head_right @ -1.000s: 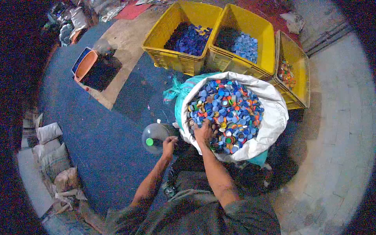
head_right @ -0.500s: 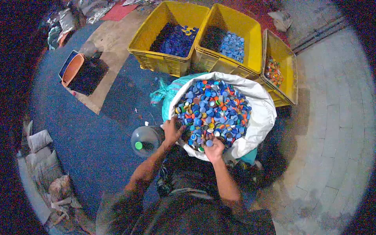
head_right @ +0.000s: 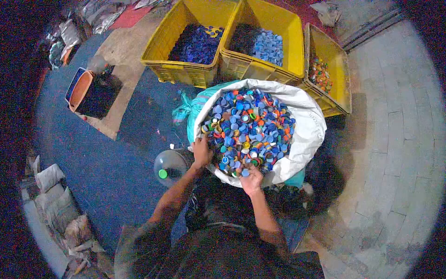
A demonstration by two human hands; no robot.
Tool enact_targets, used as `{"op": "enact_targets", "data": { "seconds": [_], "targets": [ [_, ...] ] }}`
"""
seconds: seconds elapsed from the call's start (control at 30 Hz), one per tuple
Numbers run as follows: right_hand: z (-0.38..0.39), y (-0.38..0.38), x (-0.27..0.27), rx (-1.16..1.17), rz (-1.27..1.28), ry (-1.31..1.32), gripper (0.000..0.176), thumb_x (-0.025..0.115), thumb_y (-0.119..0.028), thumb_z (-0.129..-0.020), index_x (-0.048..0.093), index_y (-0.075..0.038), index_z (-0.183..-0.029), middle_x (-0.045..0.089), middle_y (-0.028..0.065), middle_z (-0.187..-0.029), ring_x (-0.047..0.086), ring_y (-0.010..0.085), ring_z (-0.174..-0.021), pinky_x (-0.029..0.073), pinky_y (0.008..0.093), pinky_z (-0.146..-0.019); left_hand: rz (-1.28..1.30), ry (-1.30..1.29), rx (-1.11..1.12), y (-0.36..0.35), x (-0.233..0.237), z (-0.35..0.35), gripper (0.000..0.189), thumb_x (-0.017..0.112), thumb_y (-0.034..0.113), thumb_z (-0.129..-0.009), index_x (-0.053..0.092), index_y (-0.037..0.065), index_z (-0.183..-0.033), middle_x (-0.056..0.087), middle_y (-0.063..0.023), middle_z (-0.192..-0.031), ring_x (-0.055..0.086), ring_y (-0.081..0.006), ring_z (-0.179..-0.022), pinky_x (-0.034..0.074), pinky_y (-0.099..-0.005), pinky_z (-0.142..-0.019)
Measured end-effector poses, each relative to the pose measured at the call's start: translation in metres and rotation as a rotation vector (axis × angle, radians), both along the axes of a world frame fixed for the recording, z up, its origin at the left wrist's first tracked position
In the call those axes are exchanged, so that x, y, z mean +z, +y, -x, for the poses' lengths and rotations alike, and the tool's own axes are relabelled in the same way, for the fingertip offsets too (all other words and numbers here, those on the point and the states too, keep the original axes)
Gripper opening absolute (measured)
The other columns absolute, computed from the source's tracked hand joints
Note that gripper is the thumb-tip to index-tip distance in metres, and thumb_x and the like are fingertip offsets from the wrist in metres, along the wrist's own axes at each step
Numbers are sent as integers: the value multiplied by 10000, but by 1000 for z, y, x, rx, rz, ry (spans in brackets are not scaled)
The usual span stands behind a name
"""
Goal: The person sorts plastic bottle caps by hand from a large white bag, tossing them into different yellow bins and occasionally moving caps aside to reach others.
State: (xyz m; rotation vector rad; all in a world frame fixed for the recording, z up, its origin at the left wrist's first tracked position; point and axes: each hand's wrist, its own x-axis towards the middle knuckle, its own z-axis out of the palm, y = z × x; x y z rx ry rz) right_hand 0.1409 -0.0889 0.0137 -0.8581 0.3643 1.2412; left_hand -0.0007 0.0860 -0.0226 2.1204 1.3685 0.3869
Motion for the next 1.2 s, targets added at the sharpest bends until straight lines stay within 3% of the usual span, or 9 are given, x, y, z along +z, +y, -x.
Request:
{"op": "enact_targets", "data": {
  "seconds": [0.23,0.37,0.53,0.57,0.6,0.7,0.73,0.97,1.2],
  "targets": [
    [-6,15,4,23,50,-143,123,547,-131,-712,532,-66,-815,541,69,-782,515,209,-717,424,364,-683,-94,-140,-45,-2,1,4,557,705,148,-676,476,46,-1174,586,-136,-1034,513,-303,-912,365,-405,-792],
    [-29,34,1,194,171,-381,126,626,-125,-748,540,-74,-825,533,39,-724,510,168,-622,427,307,-607,374,-584,165,-7,4,13,440,661,58,-697,510,18,-1108,572,-127,-1003,559,-266,-843,448,-359,-759],
    [-45,68,-25,414,514,-1482,325,735,-214,-714,584,3,-903,638,105,-827,610,224,-766,478,335,-729,995,-1069,424,-14,-9,51,284,569,48,-715,534,34,-996,544,-60,-910,540,-194,-810,449,-330,-741],
    [-44,74,-20,437,551,-1534,329,729,-207,-714,577,0,-920,642,120,-852,618,242,-792,481,349,-732,1121,-1161,476,-19,-18,58,257,556,62,-721,537,39,-977,541,-58,-896,534,-189,-804,446,-330,-738],
    [-41,82,-13,461,588,-1587,333,723,-199,-715,569,-4,-937,645,134,-878,626,260,-818,485,363,-735,955,-1125,391,-26,-13,62,191,547,111,-798,541,18,-964,553,-65,-855,539,-169,-780,489,-284,-662],
    [-39,96,-15,508,641,-1689,390,710,-287,-717,556,-35,-973,639,197,-884,622,361,-826,479,453,-717,1238,-1247,634,-29,-3,74,206,532,195,-823,532,35,-953,549,-74,-859,538,-180,-785,493,-294,-668],
    [-36,101,-10,579,719,-1698,404,709,-307,-717,552,-43,-980,635,208,-881,616,377,-823,474,464,-715,1245,-1330,551,-30,-9,79,201,535,218,-837,530,45,-939,548,-72,-828,541,-178,-746,490,-310,-679],
    [-26,113,-11,663,811,-1696,406,709,-255,-723,517,-58,-1021,615,231,-910,588,418,-863,455,496,-718,1056,-1009,719,-33,14,77,99,557,151,-850,555,53,-836,516,-18,-706,491,-123,-604,412,-251,-537],
    [-41,107,-37,564,606,-1679,428,752,-138,-669,520,-36,-1013,615,190,-929,596,354,-884,468,424,-743,880,-913,532,-32,-1,65,138,654,169,-819,564,66,-810,538,18,-684,470,-68,-582,371,-215,-522]
  ]
}}
